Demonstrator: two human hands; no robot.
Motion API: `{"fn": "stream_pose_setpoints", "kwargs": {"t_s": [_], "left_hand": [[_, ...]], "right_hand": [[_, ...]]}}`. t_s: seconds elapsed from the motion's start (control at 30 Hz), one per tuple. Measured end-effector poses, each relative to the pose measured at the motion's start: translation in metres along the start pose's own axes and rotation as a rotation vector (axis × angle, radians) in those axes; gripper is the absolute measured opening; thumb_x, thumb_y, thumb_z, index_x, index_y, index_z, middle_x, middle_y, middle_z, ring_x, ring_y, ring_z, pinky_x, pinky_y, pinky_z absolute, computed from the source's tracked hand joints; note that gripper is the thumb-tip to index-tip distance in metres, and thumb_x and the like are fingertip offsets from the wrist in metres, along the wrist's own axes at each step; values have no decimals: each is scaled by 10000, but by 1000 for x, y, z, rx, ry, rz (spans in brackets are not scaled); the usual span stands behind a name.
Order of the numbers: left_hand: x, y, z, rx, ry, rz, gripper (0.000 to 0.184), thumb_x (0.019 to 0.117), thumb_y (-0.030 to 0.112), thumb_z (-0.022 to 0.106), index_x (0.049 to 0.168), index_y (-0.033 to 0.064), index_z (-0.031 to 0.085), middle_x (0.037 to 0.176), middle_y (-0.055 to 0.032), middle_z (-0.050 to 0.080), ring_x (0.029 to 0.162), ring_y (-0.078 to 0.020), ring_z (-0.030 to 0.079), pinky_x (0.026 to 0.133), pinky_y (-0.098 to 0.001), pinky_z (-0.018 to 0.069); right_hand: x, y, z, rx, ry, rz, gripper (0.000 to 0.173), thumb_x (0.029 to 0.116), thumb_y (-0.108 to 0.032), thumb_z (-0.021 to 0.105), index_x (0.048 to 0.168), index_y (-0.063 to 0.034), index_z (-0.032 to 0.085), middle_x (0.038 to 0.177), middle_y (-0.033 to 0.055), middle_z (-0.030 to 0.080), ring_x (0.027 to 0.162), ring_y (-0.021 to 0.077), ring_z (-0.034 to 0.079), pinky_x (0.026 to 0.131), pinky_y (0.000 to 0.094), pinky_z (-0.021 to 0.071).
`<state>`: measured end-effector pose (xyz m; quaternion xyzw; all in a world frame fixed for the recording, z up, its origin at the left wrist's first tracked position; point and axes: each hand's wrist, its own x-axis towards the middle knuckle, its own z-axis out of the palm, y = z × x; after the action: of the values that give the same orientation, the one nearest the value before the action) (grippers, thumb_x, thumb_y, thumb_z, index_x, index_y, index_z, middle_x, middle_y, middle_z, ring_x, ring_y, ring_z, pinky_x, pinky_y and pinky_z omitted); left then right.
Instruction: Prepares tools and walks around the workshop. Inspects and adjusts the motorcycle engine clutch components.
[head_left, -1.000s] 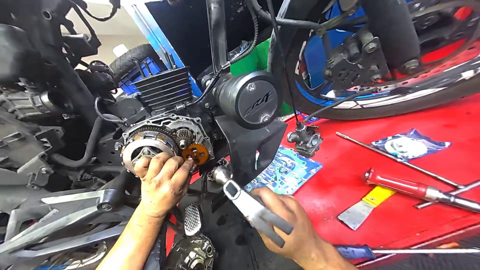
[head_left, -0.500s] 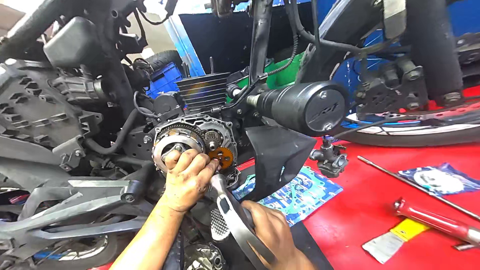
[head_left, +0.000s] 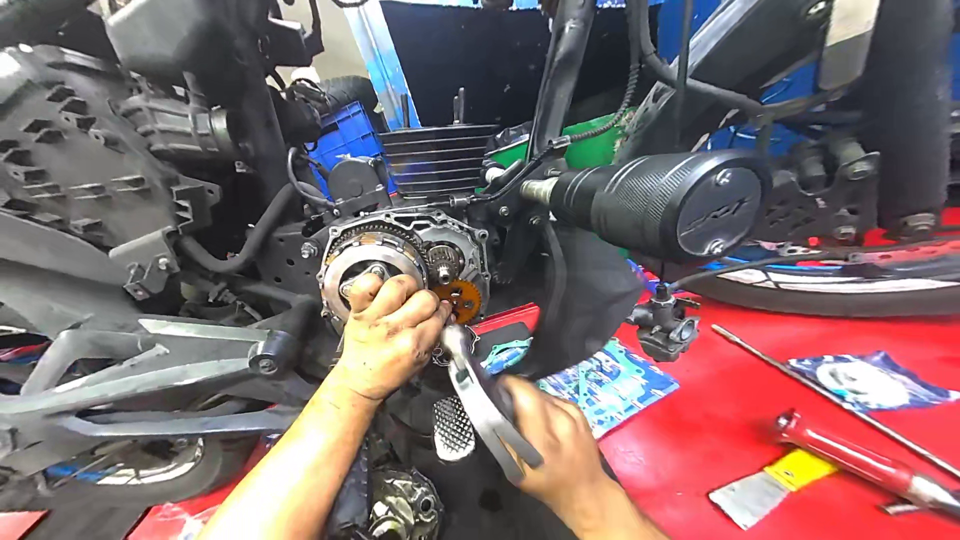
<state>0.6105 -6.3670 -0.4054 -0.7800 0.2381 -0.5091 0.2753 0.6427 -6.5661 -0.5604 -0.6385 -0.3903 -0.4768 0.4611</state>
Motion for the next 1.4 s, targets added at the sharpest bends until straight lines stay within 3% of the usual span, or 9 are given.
{"fn": "stream_pose_setpoints", "kwargs": {"t_s": [0.23,0.37,0.53,0.67,0.87,0.97,1.13,1.27,1.4], "left_hand": [[0,-2,1,13,0,11,138,955,242,680,981,216,814,918,23,704,1022,-220,598,996,-462,355],[0,-2,0,15,-13,8,169,951,187,651,985,221,813,932,34,709,1034,-212,597,1011,-458,355],[1,-2,2,-2,4,11,141,962,243,679,981,209,815,918,17,704,1020,-226,595,1011,-471,346],[0,-1,2,6,-2,7,144,953,225,669,974,218,812,926,26,704,1036,-225,594,1017,-468,350],[3,0,3,-12,1,8,143,961,215,667,970,205,810,915,21,701,1033,-225,595,1000,-466,352],[2,2,4,-3,-6,5,149,959,217,660,980,219,808,921,30,703,1036,-220,595,1007,-462,353],[3,-2,-4,-23,-46,27,181,976,268,651,1078,226,795,1012,-4,724,1098,-263,616,1046,-518,373],[-16,-8,18,-234,-185,-27,320,1033,254,531,1189,91,758,1071,-179,709,1105,-430,629,1025,-632,430],[-62,-7,93,-670,54,-271,233,988,64,607,1065,-142,680,1016,-283,669,942,-329,665,906,-436,531]], "right_hand": [[3,-15,-18,216,112,-88,356,1064,-446,398,1081,-138,574,855,22,661,757,118,674,675,270,578],[-2,-10,3,-7,-72,124,439,1022,-449,459,1022,-68,676,716,40,682,579,178,673,465,385,546],[3,-19,-21,192,120,-62,378,1071,-465,386,1075,-135,571,840,16,654,752,102,671,677,258,576],[5,-13,-4,-35,-55,156,448,1044,-475,434,980,-96,667,674,15,642,558,163,645,449,369,517],[4,-12,-31,179,144,-38,323,1067,-426,422,1059,-143,579,820,6,663,739,86,675,660,248,580],[3,-9,-14,-50,-8,131,375,1000,-437,504,921,-110,668,650,14,640,552,165,653,459,370,535],[3,-19,-23,13,-178,217,421,990,-485,533,1002,-95,690,688,17,673,593,184,681,482,412,560],[-1,-8,-84,46,-339,63,381,1004,-480,524,943,-120,630,661,11,599,560,184,630,438,391,503],[-41,31,-148,-268,-576,16,449,1020,-547,459,894,-154,638,646,1,590,551,190,626,433,388,494]]}}
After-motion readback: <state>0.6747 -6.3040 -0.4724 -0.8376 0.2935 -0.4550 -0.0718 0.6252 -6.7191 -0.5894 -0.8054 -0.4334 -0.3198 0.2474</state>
